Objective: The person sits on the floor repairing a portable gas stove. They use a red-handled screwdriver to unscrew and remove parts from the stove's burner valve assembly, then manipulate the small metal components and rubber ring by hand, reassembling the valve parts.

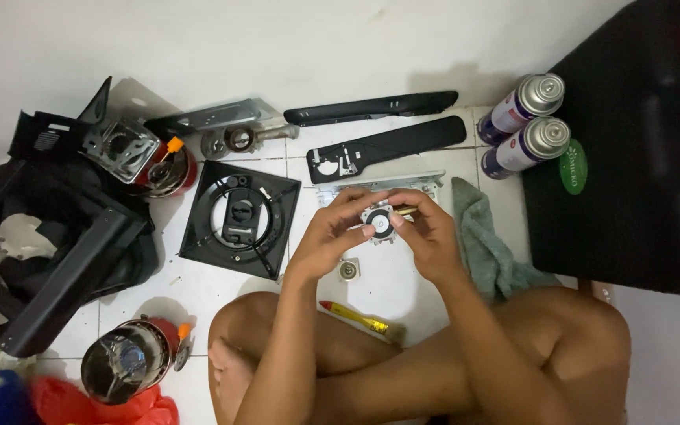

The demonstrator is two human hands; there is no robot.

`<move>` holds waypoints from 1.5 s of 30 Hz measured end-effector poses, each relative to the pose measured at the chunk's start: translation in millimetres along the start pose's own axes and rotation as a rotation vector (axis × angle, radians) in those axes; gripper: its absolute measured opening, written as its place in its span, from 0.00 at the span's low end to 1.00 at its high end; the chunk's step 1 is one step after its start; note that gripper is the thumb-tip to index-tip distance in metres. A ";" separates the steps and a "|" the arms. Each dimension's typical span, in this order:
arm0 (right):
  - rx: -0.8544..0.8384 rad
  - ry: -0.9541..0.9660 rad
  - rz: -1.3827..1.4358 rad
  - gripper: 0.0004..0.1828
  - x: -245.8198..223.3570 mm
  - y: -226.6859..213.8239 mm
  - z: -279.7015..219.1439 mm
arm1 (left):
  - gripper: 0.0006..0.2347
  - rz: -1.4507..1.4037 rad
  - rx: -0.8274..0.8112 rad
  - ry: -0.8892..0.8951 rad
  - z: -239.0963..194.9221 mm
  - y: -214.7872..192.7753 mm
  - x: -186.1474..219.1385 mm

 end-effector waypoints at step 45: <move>-0.692 0.197 -1.281 0.23 104.9 57.2 -91.5 | 0.27 -0.581 0.592 -0.048 -105.1 -70.5 -19.8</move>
Point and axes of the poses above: each hand's wrist, its own z-axis towards the middle knuckle, its own y-axis out of the palm, x = y × z, the point moved 5 cm from there along z, towards the middle knuckle, and after that the axes turned 6 degrees about x, right-handed, at the moved point
